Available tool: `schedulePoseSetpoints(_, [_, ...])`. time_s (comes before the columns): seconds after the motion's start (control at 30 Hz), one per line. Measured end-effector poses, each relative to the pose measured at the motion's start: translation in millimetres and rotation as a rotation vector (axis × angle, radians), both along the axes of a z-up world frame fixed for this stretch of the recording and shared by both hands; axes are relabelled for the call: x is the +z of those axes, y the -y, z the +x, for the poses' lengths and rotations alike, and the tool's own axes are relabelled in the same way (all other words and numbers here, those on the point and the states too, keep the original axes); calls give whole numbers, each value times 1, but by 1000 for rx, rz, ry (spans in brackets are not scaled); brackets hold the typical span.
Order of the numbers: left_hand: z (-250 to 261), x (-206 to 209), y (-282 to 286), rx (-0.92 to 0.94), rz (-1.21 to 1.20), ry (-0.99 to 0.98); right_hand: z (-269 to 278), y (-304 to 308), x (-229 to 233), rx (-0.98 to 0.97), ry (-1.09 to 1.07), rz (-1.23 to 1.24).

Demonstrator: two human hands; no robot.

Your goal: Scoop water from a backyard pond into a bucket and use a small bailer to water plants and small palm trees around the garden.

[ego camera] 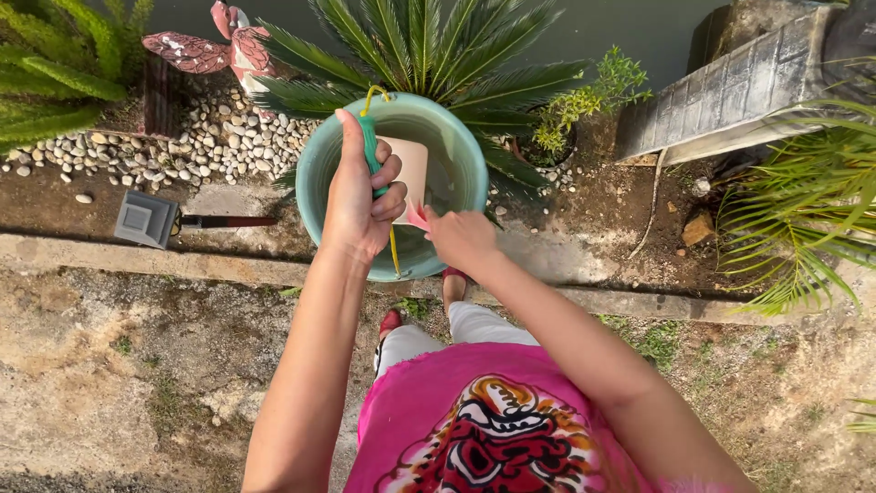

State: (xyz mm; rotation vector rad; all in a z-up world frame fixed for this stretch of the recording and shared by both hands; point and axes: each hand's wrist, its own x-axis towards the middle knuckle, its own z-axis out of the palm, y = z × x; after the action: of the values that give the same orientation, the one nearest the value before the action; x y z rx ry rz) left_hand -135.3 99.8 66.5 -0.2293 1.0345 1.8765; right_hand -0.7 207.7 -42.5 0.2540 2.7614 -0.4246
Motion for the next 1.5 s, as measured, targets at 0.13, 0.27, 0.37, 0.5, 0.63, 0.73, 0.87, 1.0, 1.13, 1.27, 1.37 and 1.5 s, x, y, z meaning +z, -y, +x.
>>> schedulePoseSetpoints(0.13, [7, -4, -2, -79, -44, 3, -5, 24, -97, -82, 84, 86])
schedulePoseSetpoints(0.27, [14, -9, -3, -120, -106, 9, -4, 49, -106, -272, 261, -81])
schedulePoseSetpoints(0.37, [20, -15, -2, -146, -104, 33, 1, 58, -110, -325, 278, -290])
schedulePoseSetpoints(0.5, [20, -30, 5, -122, -101, 92, 10, 47, -109, -535, 476, -854])
schedulePoseSetpoints(0.63, [13, -54, 18, -73, -111, 120, 28, 21, -62, -884, 434, -1313])
schedulePoseSetpoints(0.73, [14, -70, 29, -10, -150, 146, 42, 3, -5, -1041, 441, -1500])
schedulePoseSetpoints(0.87, [7, -72, 29, 48, -176, 147, 52, -34, 31, -960, 354, -1579])
schedulePoseSetpoints(1.0, [5, -71, 32, 85, -215, 73, 53, -71, 71, -963, 323, -1456])
schedulePoseSetpoints(1.13, [5, -76, 42, 134, -287, 74, 46, -107, 64, -1003, 298, -1348])
schedulePoseSetpoints(1.27, [3, -76, 52, 197, -306, 77, 21, -139, 25, -1014, 259, -1197])
schedulePoseSetpoints(1.37, [4, -67, 55, 208, -288, 57, -7, -158, -22, -1023, 293, -1019])
schedulePoseSetpoints(1.5, [8, -57, 50, 208, -270, 56, -42, -181, -82, -1080, 182, -939])
